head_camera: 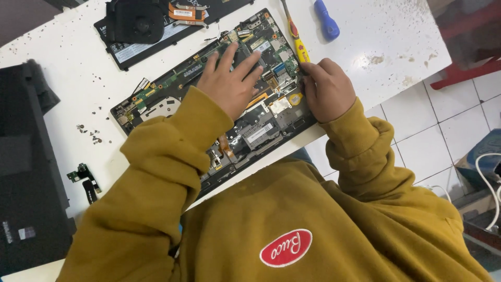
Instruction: Reinstalling a motherboard into a laptop chassis and connecting internal ribbon cables
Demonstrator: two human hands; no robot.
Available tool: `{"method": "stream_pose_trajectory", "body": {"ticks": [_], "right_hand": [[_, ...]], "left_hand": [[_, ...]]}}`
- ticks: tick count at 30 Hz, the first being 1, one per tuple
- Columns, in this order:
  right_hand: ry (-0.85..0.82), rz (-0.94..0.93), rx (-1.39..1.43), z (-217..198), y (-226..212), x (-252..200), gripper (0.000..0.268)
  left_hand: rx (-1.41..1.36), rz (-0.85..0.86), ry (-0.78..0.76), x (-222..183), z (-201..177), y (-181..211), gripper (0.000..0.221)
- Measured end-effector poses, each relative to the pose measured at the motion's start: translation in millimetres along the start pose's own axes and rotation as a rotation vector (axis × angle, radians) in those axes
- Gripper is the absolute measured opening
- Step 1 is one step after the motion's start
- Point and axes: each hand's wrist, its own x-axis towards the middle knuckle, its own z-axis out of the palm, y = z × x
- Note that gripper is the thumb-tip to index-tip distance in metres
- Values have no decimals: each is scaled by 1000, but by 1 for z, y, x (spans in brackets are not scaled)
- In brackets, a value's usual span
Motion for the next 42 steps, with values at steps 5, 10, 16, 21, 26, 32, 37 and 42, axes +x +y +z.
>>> {"method": "stream_pose_trajectory", "body": {"ticks": [5, 10, 16, 21, 26, 32, 37, 42], "right_hand": [[-10, 26, -8, 1, -1, 0, 32], [22, 41, -10, 4, -2, -2, 33], [32, 58, 42, 2, -2, 0, 31], [27, 114, 40, 6, -4, 0, 32], [67, 84, 38, 9, -3, 0, 31], [94, 65, 48, 7, -7, 0, 27], [96, 46, 68, 5, -10, 3, 25], [107, 71, 66, 8, -8, 0, 25]], "left_hand": [[-65, -39, -110, 11, 3, -2, 45], [-199, -70, -221, 16, -7, -6, 46], [-82, -65, -136, 19, -10, -2, 47], [-68, -122, -118, 37, -16, 1, 48], [-1, -68, -115, 56, -10, 2, 44], [-159, -50, -213, 75, 14, -3, 57], [-112, -94, -155, 77, 14, 1, 57], [-68, -144, -224, 84, 17, 7, 73]]}}
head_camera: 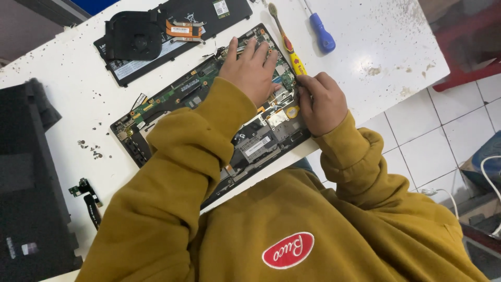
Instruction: Reinstalling a motherboard into a laptop chassis and connecting internal ribbon cables
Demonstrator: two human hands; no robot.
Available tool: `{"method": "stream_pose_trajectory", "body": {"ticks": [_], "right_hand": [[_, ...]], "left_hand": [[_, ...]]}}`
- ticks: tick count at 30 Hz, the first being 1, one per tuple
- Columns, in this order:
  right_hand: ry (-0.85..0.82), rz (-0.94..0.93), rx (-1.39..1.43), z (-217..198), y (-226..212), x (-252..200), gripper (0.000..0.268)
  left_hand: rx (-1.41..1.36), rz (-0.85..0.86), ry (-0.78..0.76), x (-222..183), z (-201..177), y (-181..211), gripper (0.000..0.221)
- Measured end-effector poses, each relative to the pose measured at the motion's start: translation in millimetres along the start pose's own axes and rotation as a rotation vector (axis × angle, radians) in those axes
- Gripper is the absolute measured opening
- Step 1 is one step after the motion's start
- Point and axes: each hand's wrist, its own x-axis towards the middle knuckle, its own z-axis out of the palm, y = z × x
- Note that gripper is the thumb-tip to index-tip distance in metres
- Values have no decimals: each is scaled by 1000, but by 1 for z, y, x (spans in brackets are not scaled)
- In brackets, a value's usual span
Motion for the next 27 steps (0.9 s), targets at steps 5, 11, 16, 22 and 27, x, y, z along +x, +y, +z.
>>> {"method": "stream_pose_trajectory", "body": {"ticks": [5, 11, 16, 22, 27], "right_hand": [[15, 2, 16, 3, 2, -3, 28], [2, 0, 42, 1, 3, -3, 30], [21, 7, 57, 3, 5, 1, 30], [43, 9, 52, 4, 6, 0, 28], [34, 5, 63, 4, 5, -1, 29]], "left_hand": [[9, 32, 114, -8, 13, 0, 67], [-13, -14, 22, -5, 14, 10, 64], [53, -38, 109, -5, 25, 10, 65], [-151, 92, 143, -10, 12, 6, 33], [-87, 130, 267, -11, 23, 6, 34]]}}
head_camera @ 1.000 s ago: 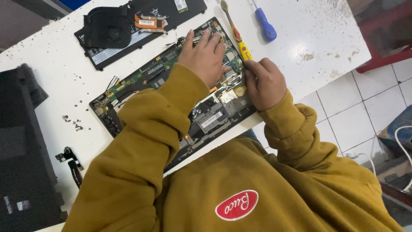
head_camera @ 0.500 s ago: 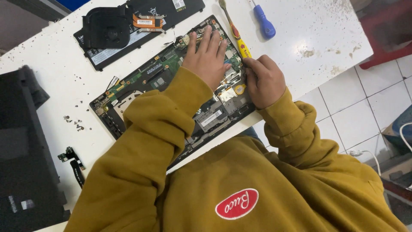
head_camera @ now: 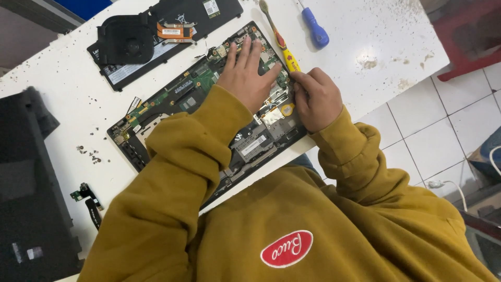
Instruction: Reinstalling a motherboard into a laptop chassis and connecting internal ribbon cables
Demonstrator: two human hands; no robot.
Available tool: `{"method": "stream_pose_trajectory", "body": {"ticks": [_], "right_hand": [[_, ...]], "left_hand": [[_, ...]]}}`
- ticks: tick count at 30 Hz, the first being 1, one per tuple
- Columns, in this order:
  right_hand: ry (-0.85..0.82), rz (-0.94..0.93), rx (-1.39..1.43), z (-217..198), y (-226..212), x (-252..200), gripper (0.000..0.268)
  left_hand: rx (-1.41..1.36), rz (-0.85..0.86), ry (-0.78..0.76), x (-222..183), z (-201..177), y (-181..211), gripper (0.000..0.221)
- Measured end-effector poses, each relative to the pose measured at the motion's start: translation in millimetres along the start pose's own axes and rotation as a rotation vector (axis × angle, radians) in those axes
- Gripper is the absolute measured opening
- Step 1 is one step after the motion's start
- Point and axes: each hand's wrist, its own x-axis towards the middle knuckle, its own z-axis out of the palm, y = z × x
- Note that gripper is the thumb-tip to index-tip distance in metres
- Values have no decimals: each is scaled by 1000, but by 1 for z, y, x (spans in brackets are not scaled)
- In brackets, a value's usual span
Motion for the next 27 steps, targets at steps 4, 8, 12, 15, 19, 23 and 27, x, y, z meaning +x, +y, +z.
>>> {"method": "stream_pose_trajectory", "body": {"ticks": [4, 8, 12, 15, 19, 23, 27], "right_hand": [[1, -9, 10, 1, 2, -2, 30], [6, -21, 26, 1, 3, -1, 31], [-1, -24, 31, 3, 6, -2, 30], [0, -5, 42, 2, 5, 0, 31], [6, 4, 47, 4, 7, -1, 32], [12, 26, 25, 5, 5, -1, 31], [6, 17, 45, 0, 2, -1, 30]], "left_hand": [[29, -17, -107, 2, -5, 5, 35], [82, -42, -181, 5, -13, 5, 43], [54, -63, -271, 8, -7, 4, 49], [42, -81, -279, 8, -9, 6, 48], [13, -57, -188, -2, -3, -4, 49], [-94, 12, -23, -14, -4, -10, 48], [23, -9, -186, -18, 5, -14, 59]]}}
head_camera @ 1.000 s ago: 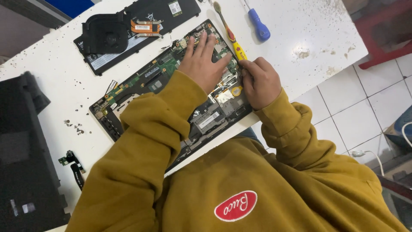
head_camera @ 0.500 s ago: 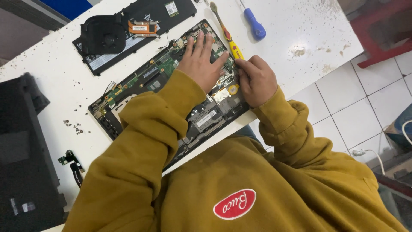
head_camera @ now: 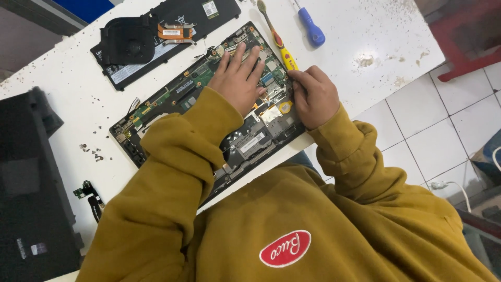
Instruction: Reinstalling a motherboard into a laptop chassis and connecting internal ribbon cables
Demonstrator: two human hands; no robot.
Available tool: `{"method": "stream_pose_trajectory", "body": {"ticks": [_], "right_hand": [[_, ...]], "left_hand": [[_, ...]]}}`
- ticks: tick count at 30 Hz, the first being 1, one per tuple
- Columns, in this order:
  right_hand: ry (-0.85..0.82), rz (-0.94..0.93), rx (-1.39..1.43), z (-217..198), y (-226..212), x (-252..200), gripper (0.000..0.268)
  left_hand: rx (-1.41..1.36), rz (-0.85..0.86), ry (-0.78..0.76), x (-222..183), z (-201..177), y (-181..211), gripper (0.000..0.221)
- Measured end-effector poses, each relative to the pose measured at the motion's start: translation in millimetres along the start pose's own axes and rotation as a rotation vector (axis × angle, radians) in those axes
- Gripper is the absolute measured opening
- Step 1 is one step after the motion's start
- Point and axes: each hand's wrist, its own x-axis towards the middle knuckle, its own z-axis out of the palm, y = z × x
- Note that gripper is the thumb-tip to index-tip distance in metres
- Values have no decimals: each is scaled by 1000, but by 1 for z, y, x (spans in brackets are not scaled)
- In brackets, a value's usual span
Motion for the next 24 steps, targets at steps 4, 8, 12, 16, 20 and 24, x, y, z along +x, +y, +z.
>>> {"method": "stream_pose_trajectory", "body": {"ticks": [4, 8, 12, 16, 20, 24], "right_hand": [[1, -1, 27, -2, -2, 1, 28], [-18, 0, 32, -3, -3, 3, 30], [-13, 1, 30, -2, 0, 1, 31], [-19, 22, 39, -1, 0, 2, 33], [-3, 15, 13, 0, 0, 1, 30], [10, -8, 31, 0, 3, 1, 29]], "left_hand": [[-17, 2, -47, -2, -9, 3, 60], [-18, 2, -55, 0, -6, 2, 60], [-22, 6, -5, 2, 0, 1, 59], [-33, 29, 46, -1, 6, -6, 59], [-154, 110, 199, -17, -14, -4, 55], [-182, 79, 178, -52, -63, -11, 47]]}}
